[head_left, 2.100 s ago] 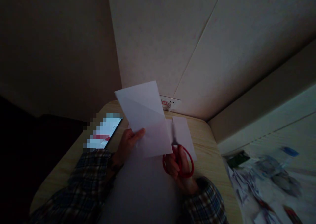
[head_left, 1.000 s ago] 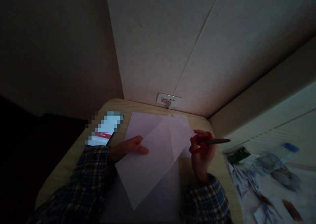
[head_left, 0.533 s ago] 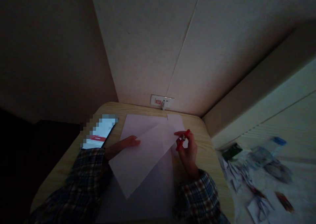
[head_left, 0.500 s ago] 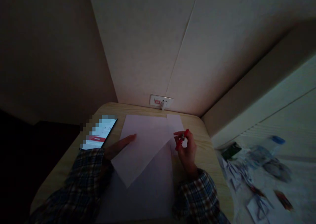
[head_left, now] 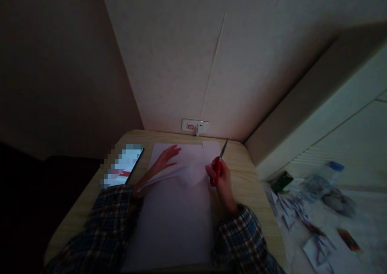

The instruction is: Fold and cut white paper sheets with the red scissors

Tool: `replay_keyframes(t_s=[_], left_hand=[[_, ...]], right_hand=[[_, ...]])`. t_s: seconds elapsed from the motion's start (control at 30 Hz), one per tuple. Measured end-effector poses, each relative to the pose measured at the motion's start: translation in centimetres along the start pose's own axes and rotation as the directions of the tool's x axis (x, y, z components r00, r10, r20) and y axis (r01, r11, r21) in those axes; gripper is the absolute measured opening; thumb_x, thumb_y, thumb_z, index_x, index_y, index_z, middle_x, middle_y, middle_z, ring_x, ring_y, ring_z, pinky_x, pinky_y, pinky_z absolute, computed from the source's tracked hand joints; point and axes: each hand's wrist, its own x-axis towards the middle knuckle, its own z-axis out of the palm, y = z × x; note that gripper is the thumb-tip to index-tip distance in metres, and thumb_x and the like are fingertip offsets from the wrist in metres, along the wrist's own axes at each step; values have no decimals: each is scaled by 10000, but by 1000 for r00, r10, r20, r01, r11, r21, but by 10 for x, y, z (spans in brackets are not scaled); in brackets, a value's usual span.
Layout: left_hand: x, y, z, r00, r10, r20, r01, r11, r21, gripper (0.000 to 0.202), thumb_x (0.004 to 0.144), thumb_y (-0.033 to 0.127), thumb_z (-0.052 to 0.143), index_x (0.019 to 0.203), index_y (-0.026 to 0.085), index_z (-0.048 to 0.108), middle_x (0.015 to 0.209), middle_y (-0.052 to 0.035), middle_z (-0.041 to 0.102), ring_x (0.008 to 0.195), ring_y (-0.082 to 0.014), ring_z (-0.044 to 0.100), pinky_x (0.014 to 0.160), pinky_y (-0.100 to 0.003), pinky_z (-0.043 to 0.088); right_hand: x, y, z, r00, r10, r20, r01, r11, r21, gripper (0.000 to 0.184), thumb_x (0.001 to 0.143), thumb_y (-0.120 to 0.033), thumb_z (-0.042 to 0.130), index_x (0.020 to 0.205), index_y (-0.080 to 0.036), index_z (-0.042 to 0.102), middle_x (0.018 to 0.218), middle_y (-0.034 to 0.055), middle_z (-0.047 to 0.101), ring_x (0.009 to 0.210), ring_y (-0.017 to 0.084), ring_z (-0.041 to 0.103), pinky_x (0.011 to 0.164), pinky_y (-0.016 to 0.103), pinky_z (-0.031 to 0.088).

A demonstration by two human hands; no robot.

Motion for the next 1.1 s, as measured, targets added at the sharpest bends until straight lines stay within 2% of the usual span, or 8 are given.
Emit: replay_keyframes(t_s=[0.1,0.2,0.27,0.47,0.67,0.87,0.97,1.1], left_hand=[[-8,-3,3,978,-111,-175,129,987,95,534,603,344,732,1097,196,591,1184,-110,604,1126,-288,520,947,-389,402],[-12,-5,7,952,-70,-299,86,995,40,484,647,345,702,1086,182,582,1152,-85,622,1091,-255,548,941,-348,415],[-11,-4,9,947,-84,-309,82,996,-22,499,639,298,714,1102,180,570,1117,-79,639,1046,-249,575,906,-348,445],[-9,-10,21,980,-115,-164,77,972,-224,551,607,250,737,1121,168,556,1064,-77,664,976,-248,608,823,-346,491],[-14,-10,29,981,-119,-156,99,986,-133,489,656,294,705,1101,138,576,971,-77,693,935,-251,624,811,-354,487],[-5,-4,13,951,-49,-305,6,990,-143,468,586,301,741,1012,143,627,960,-55,699,949,-250,618,838,-330,472],[-1,-7,5,951,-69,-300,52,997,-65,460,604,334,726,1007,133,627,1009,-89,685,964,-248,614,854,-340,461],[-3,-1,1,935,-9,-355,34,997,63,457,606,331,722,1009,142,618,948,-74,696,950,-258,615,841,-343,464]], right_hand=[[-3,5,4,996,54,76,-56,998,24,169,710,-250,635,712,-200,474,628,-53,411,551,102,364,486,213,296],[-5,6,9,988,80,133,-82,997,7,164,704,-237,635,718,-198,477,620,-58,418,548,101,358,487,215,283],[-6,6,12,988,79,130,-76,997,-25,161,698,-233,639,712,-197,483,620,-59,424,555,103,364,496,219,286],[-9,7,21,999,45,11,-44,999,-20,179,728,-281,630,731,-208,467,647,-54,435,568,109,395,522,226,325],[-10,5,23,991,81,110,-86,995,40,176,713,-262,651,769,-216,491,704,-45,485,580,104,463,536,227,372],[-7,1,15,982,100,161,-134,966,221,169,764,-319,606,785,-208,480,643,-44,521,487,74,430,439,197,292],[-4,0,11,984,103,146,-133,968,212,244,793,-412,559,724,-193,477,560,-47,472,445,72,377,405,200,244],[-3,-1,9,961,140,237,-188,963,195,332,793,-502,526,709,-183,489,532,-37,463,425,79,367,383,212,216]])
